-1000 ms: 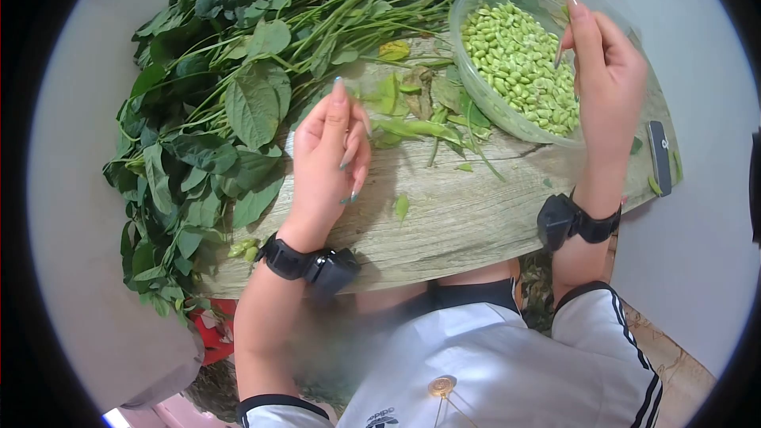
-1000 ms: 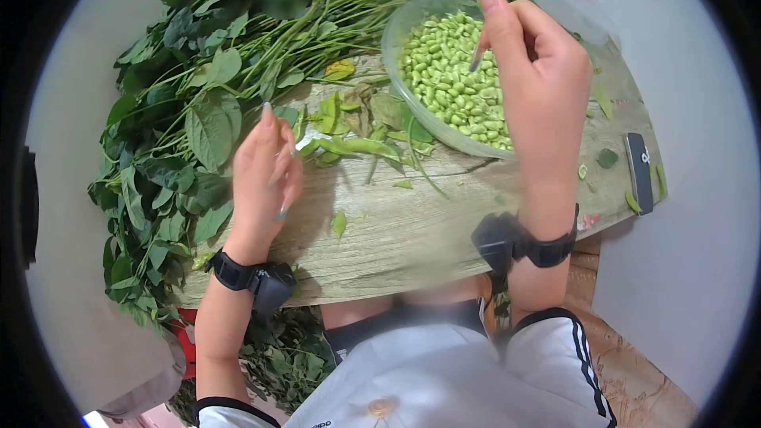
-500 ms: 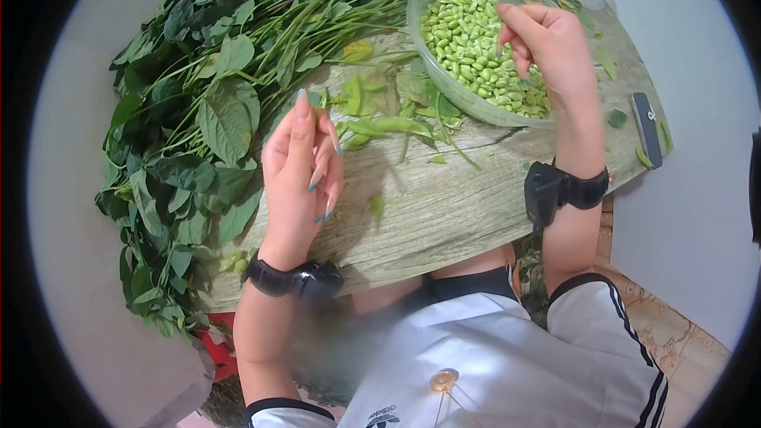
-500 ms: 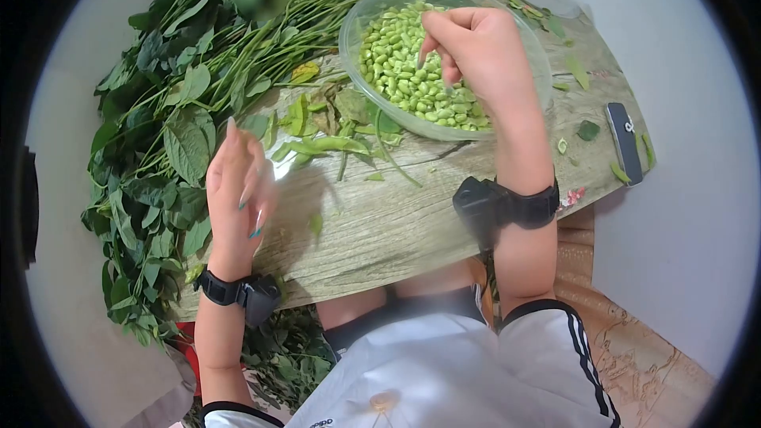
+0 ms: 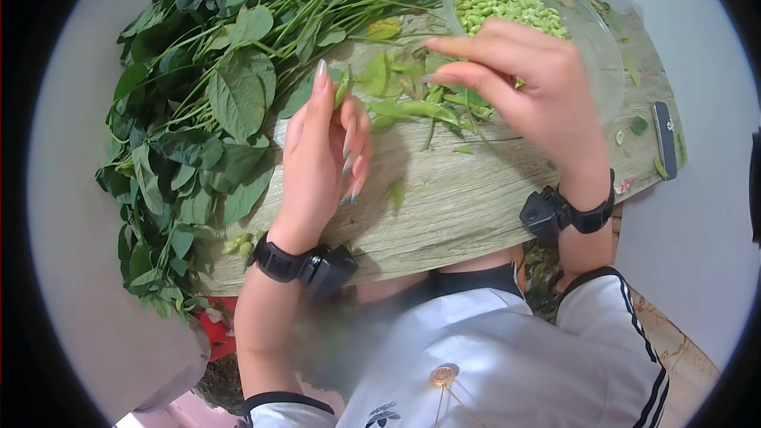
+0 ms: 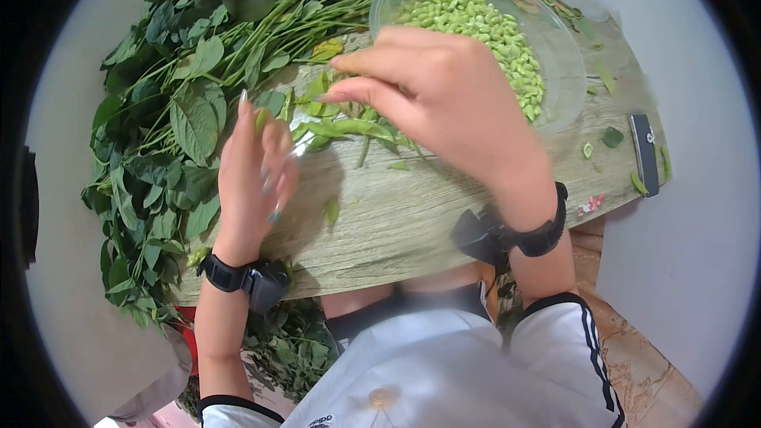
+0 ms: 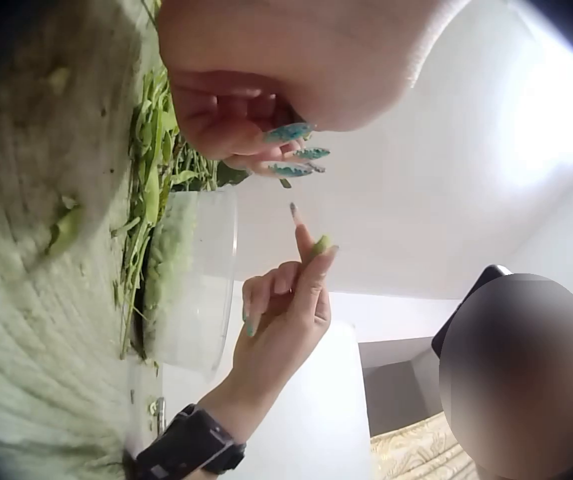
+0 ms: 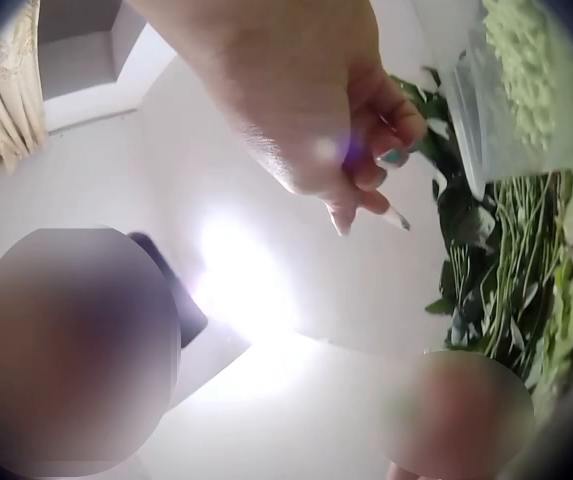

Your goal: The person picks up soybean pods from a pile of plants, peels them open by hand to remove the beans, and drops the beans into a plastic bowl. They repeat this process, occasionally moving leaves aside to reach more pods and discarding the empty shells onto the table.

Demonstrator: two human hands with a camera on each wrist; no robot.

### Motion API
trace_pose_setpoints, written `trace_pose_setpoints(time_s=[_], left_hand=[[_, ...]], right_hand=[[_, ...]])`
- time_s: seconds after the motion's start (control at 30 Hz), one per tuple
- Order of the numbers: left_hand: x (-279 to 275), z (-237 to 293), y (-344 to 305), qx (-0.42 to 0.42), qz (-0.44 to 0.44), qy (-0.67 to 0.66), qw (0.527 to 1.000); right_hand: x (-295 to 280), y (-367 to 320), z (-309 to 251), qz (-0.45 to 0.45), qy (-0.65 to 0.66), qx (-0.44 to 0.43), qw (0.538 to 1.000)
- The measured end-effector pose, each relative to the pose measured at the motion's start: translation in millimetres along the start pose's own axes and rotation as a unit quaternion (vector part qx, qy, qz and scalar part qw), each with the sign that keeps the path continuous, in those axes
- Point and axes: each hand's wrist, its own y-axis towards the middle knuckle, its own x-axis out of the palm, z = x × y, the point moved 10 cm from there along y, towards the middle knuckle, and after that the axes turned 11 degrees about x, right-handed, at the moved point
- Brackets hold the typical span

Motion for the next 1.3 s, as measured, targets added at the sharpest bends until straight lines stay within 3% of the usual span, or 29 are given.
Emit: trace_pose_setpoints(time_s=[0.1,0.2,0.27,0.3,0.37,0.43,0.5,0.57,0.63,0.7,0.83,0.9,1.0,1.13,1.2,1.27,1.3], left_hand=[[-4,-7,0,-0.026,0.012,-0.046,0.999],[4,2,-3,0.008,-0.032,-0.035,0.999],[11,0,-12,-0.045,-0.053,0.022,0.997],[11,-1,-15,-0.045,-0.053,0.022,0.997],[19,-2,-18,-0.019,-0.118,0.093,0.989],[20,0,-15,0.016,-0.147,0.077,0.986],[17,-4,-14,-0.024,-0.128,0.056,0.99],[18,-5,-13,-0.035,-0.142,0.005,0.989],[24,-3,-15,-0.047,-0.153,-0.046,0.986],[17,-4,-14,-0.068,-0.096,0.024,0.993],[22,-2,-16,-0.07,-0.108,-0.007,0.992],[19,-2,-15,-0.052,-0.085,0.039,0.994],[22,-1,-17,-0.031,-0.142,-0.002,0.989],[25,-3,-20,-0.047,-0.145,-0.002,0.988],[25,1,-20,-0.015,-0.132,0.014,0.991],[24,4,-21,0.002,-0.129,0.033,0.991],[24,8,-22,0.02,-0.126,0.055,0.99]], right_hand=[[15,-3,-11,-0.008,-0.051,-0.033,0.998],[0,-4,-27,0.071,-0.027,-0.054,0.996],[25,-12,-28,-0.047,0.028,-0.041,0.998],[30,-17,-32,-0.047,0.028,-0.041,0.998],[70,-31,-24,-0.185,0.02,0.025,0.982],[74,-33,-23,-0.181,0.019,0.019,0.983],[78,-33,-21,-0.178,0.019,0.01,0.984],[62,-30,-30,-0.072,0.0,-0.064,0.995],[62,-28,-29,-0.076,-0.021,-0.07,0.994],[61,-28,-30,-0.08,-0.041,-0.075,0.993],[65,-28,-31,-0.124,0.0,-0.065,0.99],[68,-29,-32,-0.134,0.012,-0.066,0.989],[67,-28,-26,-0.124,0.045,-0.043,0.99],[75,-28,-13,-0.147,0.093,-0.007,0.985],[76,-28,-13,-0.145,0.12,0.003,0.982],[90,-33,7,-0.209,0.272,0.172,0.923],[90,-33,5,-0.209,0.271,0.172,0.924]])
